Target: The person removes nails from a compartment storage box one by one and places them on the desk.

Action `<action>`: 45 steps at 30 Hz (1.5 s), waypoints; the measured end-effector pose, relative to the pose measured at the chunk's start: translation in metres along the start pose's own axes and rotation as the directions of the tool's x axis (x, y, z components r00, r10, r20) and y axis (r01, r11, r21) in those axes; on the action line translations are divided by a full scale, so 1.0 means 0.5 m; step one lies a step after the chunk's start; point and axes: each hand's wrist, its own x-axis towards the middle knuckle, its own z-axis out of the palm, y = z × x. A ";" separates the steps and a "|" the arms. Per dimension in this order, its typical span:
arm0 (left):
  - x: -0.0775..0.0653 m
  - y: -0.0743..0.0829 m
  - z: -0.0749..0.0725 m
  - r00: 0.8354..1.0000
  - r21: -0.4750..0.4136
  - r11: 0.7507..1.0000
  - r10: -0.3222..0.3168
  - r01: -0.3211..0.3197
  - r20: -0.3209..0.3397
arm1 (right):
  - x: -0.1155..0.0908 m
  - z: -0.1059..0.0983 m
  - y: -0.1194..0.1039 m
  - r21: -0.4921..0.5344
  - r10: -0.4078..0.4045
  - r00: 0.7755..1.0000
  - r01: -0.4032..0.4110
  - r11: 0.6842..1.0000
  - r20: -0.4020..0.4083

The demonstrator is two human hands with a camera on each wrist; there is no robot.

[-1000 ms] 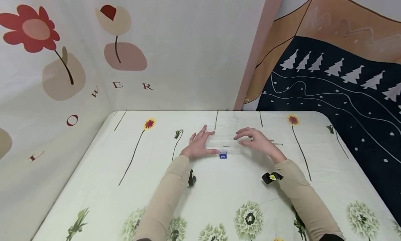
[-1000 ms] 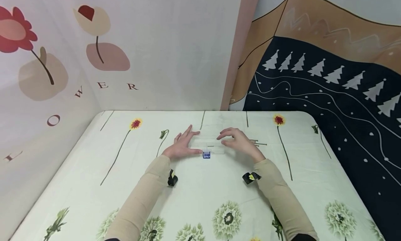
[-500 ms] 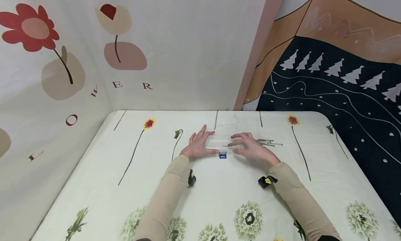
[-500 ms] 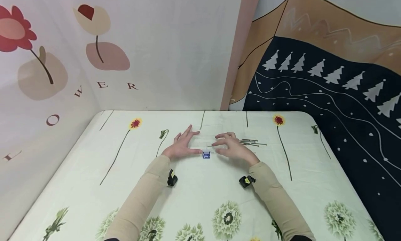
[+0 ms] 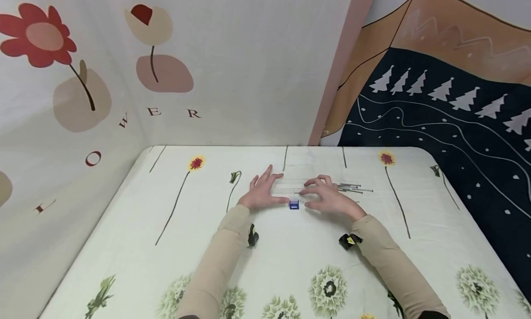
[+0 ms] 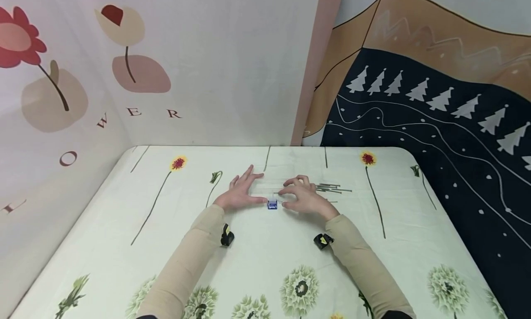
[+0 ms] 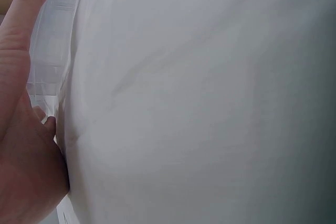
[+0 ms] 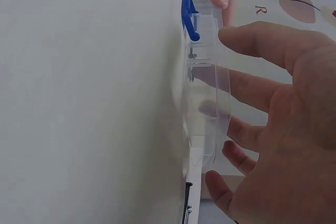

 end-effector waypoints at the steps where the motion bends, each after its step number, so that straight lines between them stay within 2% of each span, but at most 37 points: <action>1: 0.000 0.000 0.000 1.000 0.002 1.000 -0.001 0.001 0.001 | 0.000 0.000 -0.001 -0.007 0.004 1.000 -0.004 1.000 0.001; 6: -0.001 0.001 0.000 1.000 -0.003 1.000 0.003 -0.003 -0.006 | -0.001 -0.001 -0.005 -0.027 0.017 1.000 -0.017 0.999 0.006; 14: -0.003 0.001 -0.002 1.000 -0.001 1.000 0.011 -0.011 -0.007 | 0.001 0.004 -0.007 -0.078 -0.028 1.000 0.029 0.997 0.010; 18: -0.004 0.002 -0.002 1.000 0.006 1.000 0.011 -0.010 -0.009 | 0.003 0.009 -0.012 -0.086 -0.012 1.000 0.012 0.996 0.001; 27: 0.000 -0.004 -0.001 1.000 0.002 1.000 0.016 -0.016 -0.015 | 0.008 0.014 -0.025 -0.042 0.010 1.000 -0.011 0.999 -0.008; 33: -0.003 0.001 -0.001 1.000 -0.007 1.000 0.018 -0.018 -0.013 | 0.001 0.016 -0.012 -0.001 0.032 0.999 -0.032 0.999 -0.010; 41: -0.004 0.002 -0.001 1.000 -0.006 1.000 0.009 -0.010 -0.016 | -0.009 0.011 -0.006 0.041 0.028 0.998 -0.026 0.999 -0.056; 45: -0.004 0.003 -0.003 1.000 0.006 1.000 0.010 -0.009 -0.012 | -0.007 0.005 -0.007 0.073 0.038 0.993 -0.029 0.997 -0.116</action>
